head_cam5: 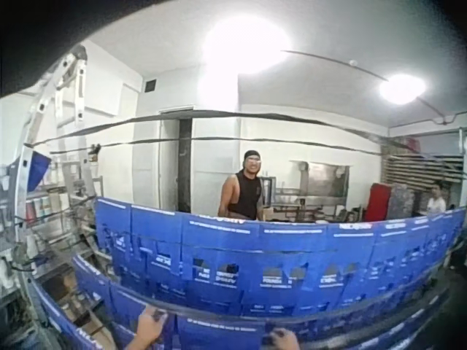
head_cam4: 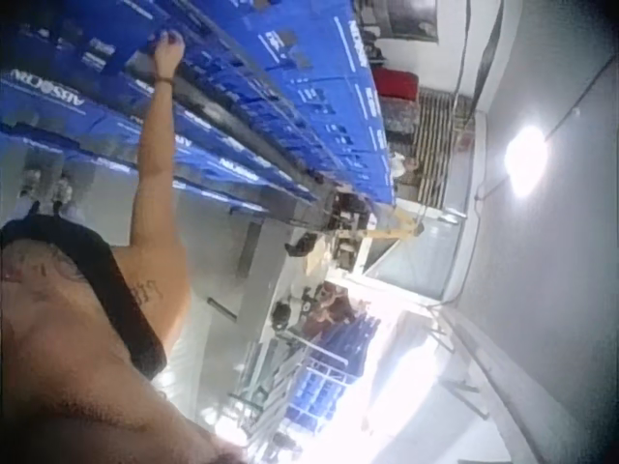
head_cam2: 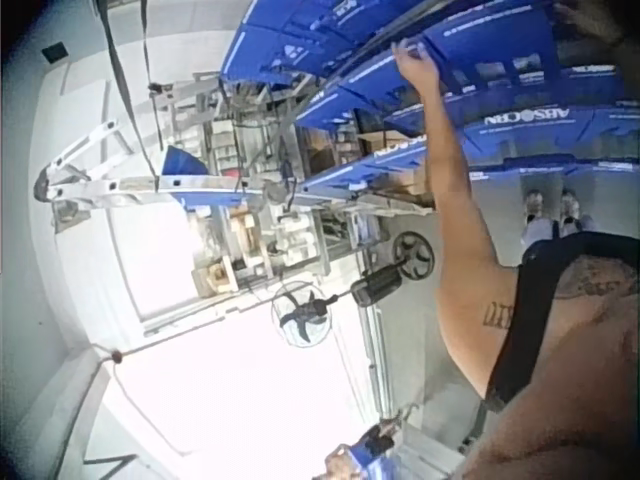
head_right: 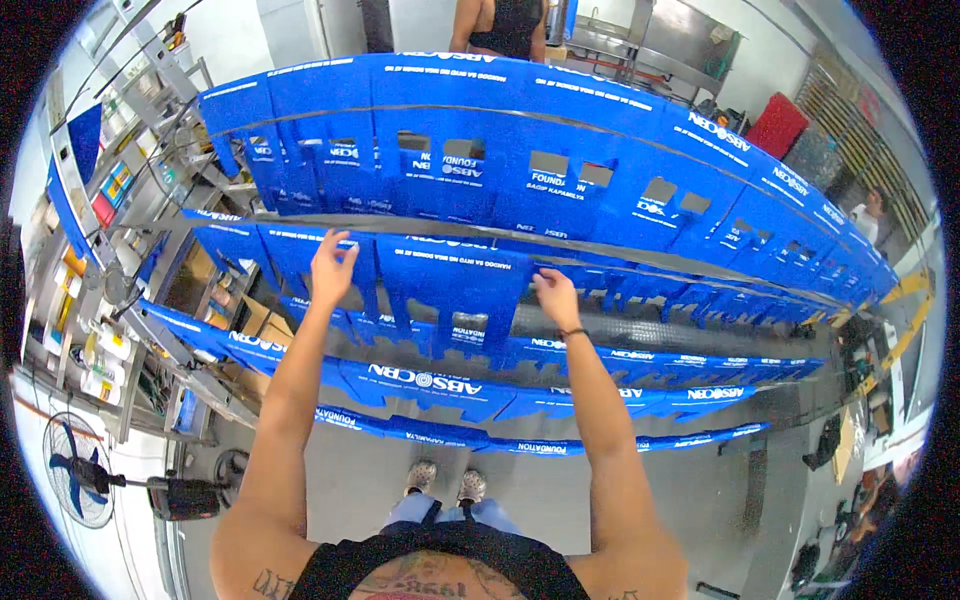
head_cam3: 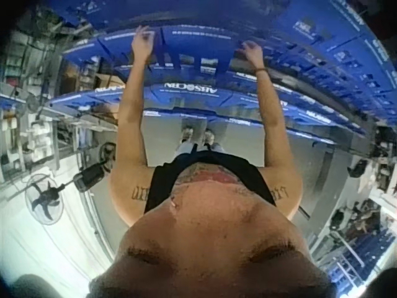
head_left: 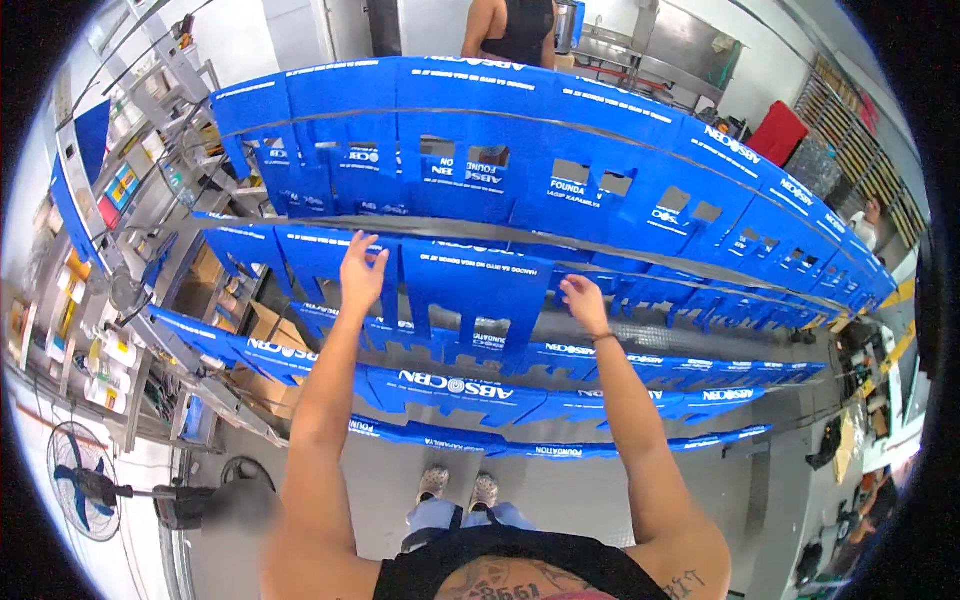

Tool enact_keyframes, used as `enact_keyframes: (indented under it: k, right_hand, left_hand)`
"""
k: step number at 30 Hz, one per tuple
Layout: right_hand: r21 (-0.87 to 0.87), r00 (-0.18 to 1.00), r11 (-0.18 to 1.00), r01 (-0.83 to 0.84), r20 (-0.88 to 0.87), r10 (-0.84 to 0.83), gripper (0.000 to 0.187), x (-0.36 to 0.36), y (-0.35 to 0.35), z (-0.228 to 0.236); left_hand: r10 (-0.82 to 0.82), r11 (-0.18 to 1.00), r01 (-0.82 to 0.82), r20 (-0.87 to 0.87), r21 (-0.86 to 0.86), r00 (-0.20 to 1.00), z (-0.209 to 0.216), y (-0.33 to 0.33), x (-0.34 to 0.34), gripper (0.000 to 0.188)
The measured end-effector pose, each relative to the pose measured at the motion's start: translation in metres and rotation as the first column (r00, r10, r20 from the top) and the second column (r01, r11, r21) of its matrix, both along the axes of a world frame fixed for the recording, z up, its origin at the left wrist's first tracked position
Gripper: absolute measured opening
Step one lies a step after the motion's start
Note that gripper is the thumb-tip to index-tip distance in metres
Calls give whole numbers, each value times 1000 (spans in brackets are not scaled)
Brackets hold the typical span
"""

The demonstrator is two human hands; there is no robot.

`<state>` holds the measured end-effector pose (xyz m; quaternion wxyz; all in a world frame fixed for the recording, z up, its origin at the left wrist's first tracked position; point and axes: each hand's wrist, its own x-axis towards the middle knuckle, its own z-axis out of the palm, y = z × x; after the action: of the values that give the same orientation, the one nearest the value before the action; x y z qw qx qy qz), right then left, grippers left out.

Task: The person receives blue plastic pieces from a coworker and places them into slots on a metal rack. The person repeats this process, handling the pieces one at a time and arranging them in rows on the rack.

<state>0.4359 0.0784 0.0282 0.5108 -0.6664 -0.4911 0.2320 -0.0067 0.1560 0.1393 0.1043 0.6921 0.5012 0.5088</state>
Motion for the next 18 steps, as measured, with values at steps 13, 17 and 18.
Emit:
enact_keyframes:
  k: [13,17,18]
  right_hand:
    - [-25,232,265,-964,-566,791,34,-223,-302,50]
    - [-26,-274,-286,-958,-223,936,34,-294,-349,63]
    - [30,-267,-267,-963,-219,938,34,-301,-350,65]
  left_hand:
    - [861,405,50,399,-913,315,-242,-573,-231,43]
    - [692,240,-142,67,-960,718,-263,-607,-166,36]
    - [626,233,-145,34,-962,779,-267,-598,-156,35]
